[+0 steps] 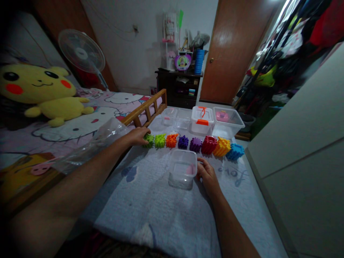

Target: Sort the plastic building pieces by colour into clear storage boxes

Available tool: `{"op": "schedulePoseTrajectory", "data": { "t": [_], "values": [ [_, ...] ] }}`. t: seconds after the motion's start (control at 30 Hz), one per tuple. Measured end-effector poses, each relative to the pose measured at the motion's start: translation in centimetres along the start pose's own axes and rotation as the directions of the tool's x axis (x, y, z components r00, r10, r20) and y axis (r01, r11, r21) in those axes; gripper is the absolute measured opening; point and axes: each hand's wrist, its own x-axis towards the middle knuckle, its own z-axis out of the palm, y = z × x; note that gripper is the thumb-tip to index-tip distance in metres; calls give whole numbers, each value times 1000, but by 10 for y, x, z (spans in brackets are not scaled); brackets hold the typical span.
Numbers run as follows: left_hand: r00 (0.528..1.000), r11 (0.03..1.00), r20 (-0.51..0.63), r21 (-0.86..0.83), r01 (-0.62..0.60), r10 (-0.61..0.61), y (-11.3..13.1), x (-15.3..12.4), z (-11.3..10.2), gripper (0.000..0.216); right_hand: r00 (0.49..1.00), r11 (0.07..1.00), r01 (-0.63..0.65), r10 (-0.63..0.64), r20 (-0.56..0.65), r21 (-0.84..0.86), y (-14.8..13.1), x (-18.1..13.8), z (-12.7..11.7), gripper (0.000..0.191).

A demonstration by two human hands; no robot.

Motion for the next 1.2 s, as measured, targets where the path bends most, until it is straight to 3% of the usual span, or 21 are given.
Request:
{"op": "schedulePoseTrajectory", "data": {
  "t": [0.1, 0.3, 0.87, 1.07, 1.2],
  "values": [
    [1000, 1000, -8, -7, -3, 3, -1, 2, 2, 58, 1000, 1000, 10, -10, 8, -6, 0, 0, 0, 38],
    [999, 999, -26, 27, -32, 32, -3, 3, 5, 45, 1000, 999, 26, -25, 13, -43, -2, 0, 0, 39],
    [998, 999, -48, -29, -45, 44, -4, -4, -5, 48, 1000, 1000, 8, -8, 16, -12, -1, 0, 0, 39],
    [996, 998, -88, -52, -36, 32, -15, -6, -12, 51, 1000, 1000, 5, -5, 19, -10, -2, -1, 1, 38],
    [999, 998, -51, -58, -19, 16, -22, -8, -14, 54, 1000, 999, 4, -3, 10, -32, 0, 1, -1, 41]
  ]
}}
